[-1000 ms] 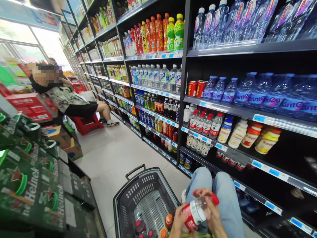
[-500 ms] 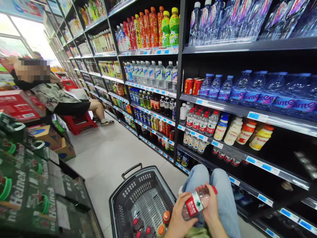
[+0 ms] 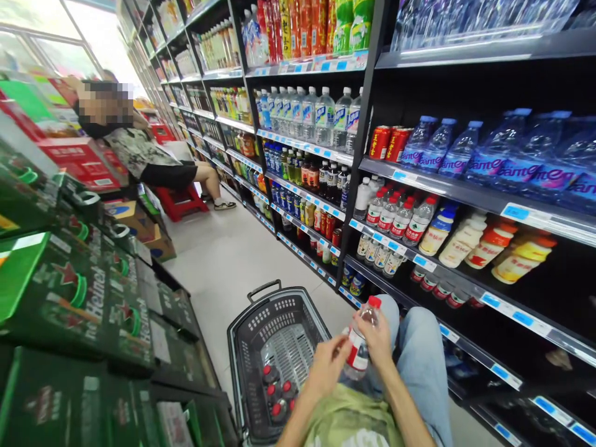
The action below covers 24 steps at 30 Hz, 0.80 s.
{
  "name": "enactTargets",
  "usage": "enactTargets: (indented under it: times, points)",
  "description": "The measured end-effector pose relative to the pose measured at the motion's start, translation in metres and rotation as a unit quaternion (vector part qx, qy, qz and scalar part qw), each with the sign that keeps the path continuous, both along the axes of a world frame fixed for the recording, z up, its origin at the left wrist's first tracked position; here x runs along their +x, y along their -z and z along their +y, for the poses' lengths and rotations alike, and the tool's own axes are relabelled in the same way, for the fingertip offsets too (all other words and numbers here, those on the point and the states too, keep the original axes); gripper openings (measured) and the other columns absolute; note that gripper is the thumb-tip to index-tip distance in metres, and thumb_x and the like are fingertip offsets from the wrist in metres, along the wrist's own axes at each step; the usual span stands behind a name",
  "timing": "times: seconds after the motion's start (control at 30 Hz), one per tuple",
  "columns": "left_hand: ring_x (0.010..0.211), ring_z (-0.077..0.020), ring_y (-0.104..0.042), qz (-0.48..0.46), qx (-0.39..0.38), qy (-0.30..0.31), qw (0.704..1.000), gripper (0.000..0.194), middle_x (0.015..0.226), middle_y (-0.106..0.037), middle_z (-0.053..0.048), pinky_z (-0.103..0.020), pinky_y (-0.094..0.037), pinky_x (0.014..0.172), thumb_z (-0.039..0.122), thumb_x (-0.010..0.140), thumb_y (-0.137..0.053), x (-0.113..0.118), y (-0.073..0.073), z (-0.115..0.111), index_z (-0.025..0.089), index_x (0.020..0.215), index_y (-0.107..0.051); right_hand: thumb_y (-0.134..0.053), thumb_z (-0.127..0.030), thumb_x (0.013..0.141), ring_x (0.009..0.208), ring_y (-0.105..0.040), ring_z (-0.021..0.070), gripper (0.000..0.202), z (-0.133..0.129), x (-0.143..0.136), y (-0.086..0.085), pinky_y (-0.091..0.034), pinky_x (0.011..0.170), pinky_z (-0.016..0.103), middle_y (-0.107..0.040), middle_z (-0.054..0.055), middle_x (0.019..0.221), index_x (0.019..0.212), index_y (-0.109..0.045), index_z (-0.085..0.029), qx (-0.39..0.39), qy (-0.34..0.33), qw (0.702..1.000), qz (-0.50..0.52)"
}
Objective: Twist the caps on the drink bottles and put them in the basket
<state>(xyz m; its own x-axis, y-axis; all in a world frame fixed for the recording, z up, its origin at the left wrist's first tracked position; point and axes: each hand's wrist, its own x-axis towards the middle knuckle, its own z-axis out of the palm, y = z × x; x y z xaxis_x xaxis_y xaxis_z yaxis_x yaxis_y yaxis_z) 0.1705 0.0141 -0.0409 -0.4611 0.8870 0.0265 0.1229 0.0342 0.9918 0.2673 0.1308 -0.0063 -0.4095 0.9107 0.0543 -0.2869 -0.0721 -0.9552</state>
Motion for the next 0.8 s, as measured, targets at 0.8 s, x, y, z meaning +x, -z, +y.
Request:
enactTargets:
  times: [0.8]
  points:
    - [0.08, -0.0206, -0.063, 0.307, -0.337, -0.149, 0.877, 0.017, 0.083, -0.068, -0.004, -0.029, -0.041, 0.078, 0.026, 0.108, -0.054, -0.156, 0.059, -0.027, 0.017, 0.103, -0.067, -0.055, -0.036, 0.107, 0.124, -0.067, 0.037, 0.032, 0.044, 0.049, 0.123, -0.052, 0.108, 0.054, -0.08, 0.018, 0.123, 0.119, -0.078, -0.016, 0.46, -0.195, 0.769, -0.397]
